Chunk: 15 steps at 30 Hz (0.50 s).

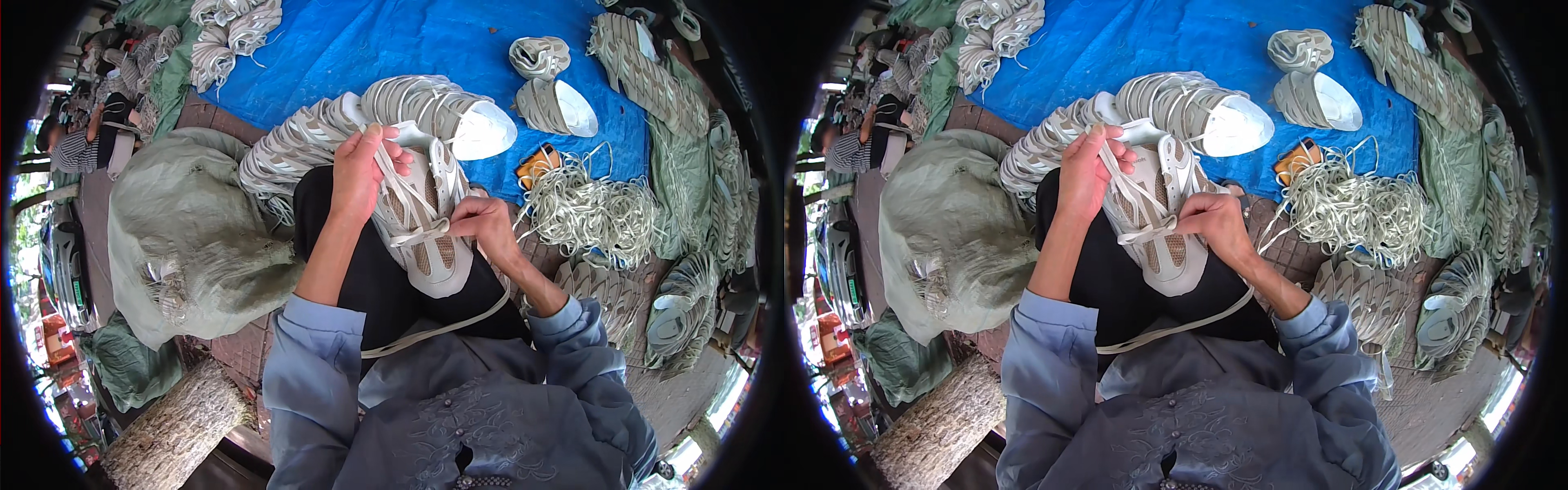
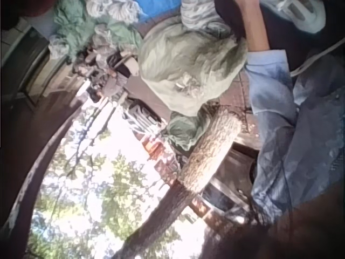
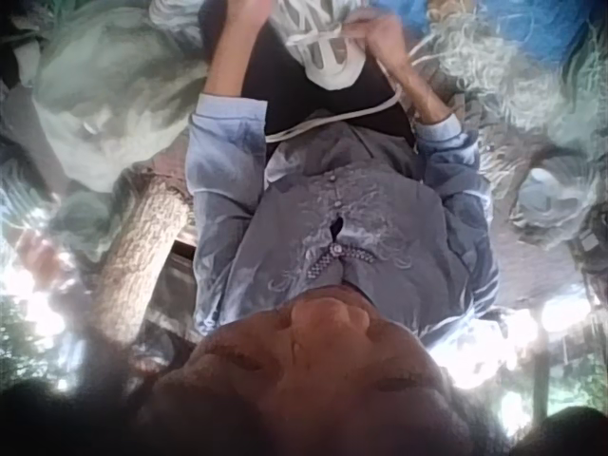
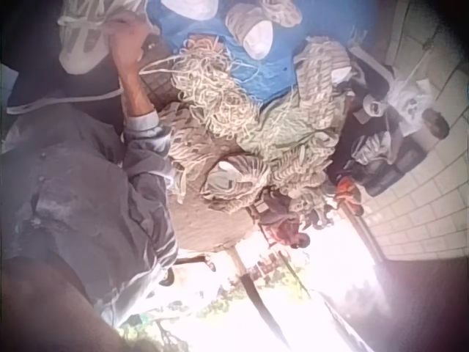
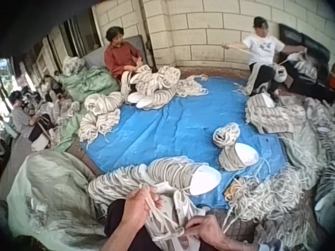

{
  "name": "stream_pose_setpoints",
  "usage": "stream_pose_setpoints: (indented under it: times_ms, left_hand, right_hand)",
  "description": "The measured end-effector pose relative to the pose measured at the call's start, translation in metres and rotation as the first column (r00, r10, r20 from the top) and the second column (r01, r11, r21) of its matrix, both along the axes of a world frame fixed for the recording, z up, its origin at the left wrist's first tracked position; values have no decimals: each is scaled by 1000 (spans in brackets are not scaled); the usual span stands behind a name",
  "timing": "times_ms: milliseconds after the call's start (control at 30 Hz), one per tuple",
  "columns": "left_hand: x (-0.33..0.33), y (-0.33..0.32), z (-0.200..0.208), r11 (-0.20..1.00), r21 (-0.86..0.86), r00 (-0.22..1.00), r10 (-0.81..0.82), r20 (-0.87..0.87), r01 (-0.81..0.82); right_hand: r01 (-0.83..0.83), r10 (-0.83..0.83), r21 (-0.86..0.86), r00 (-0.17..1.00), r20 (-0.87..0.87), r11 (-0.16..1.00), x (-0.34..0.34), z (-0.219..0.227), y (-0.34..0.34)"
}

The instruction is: The person is lacing a white sneaker by hand. They thread a long white lace through the eyelets of the shoe, pulling it tight and arranging it in a crisscross pattern. The task is performed while sitting on a blue tarp outdoors.

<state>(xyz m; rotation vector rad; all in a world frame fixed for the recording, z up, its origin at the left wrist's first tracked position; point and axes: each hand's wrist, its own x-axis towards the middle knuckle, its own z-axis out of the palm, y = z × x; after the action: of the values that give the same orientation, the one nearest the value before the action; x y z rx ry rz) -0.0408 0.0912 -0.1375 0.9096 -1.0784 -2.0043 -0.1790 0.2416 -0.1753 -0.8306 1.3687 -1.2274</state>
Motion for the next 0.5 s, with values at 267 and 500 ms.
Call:
stream_pose_setpoints:
  times_ms: [267, 500]
  left_hand:
    - [-2, 0, -3, 1000, -12, 1000, 3, -3, -3]
    - [0, 1, -3, 1000, -24, 1000, 10, -13, -11]
  right_hand:
    - [-60, 85, 124, 975, -206, 990, 2, 3, -1]
    - [-163, 28, -158, 776, -630, 974, -6, 7, -8]
